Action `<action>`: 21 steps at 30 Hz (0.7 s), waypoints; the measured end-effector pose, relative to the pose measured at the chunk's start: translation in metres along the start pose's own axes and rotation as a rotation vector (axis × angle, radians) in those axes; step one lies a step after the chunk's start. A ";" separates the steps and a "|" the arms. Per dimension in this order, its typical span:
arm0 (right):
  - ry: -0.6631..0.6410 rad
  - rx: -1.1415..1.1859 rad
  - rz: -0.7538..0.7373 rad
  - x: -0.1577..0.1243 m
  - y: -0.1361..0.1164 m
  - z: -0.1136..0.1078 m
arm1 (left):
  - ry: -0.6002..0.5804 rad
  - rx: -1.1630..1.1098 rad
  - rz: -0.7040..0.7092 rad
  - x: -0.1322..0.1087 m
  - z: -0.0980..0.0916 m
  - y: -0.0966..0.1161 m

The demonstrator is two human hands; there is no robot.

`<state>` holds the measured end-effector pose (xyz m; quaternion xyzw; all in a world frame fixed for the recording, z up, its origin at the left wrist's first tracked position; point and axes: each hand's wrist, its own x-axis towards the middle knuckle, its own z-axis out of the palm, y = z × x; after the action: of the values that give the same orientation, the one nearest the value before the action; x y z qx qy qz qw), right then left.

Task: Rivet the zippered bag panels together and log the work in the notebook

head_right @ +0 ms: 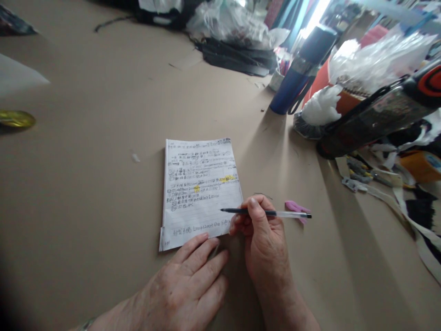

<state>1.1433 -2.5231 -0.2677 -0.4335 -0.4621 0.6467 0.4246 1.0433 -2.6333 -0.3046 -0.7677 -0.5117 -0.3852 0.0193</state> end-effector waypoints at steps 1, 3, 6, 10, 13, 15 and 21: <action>0.005 0.012 0.006 0.000 0.000 0.000 | 0.000 0.003 0.004 0.000 0.001 0.000; 0.007 0.021 0.012 0.001 -0.001 0.000 | 0.002 0.001 0.004 0.001 0.001 0.000; 0.004 0.021 0.006 0.000 -0.001 0.000 | 0.002 -0.003 0.004 0.001 0.001 -0.001; 0.000 0.035 0.006 -0.001 -0.001 0.000 | 0.014 0.010 0.012 -0.001 0.000 -0.001; 0.004 0.031 0.012 0.000 -0.001 0.000 | 0.010 0.012 0.014 -0.002 0.002 -0.001; 0.009 0.034 0.003 0.000 -0.001 0.001 | 0.008 0.011 0.010 -0.003 0.003 -0.001; -0.276 0.121 -0.007 -0.016 -0.009 -0.001 | 0.007 -0.027 -0.027 0.001 -0.005 0.000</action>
<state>1.1494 -2.5360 -0.2563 -0.3123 -0.4778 0.7254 0.3847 1.0411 -2.6347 -0.3008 -0.7594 -0.5169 -0.3950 0.0058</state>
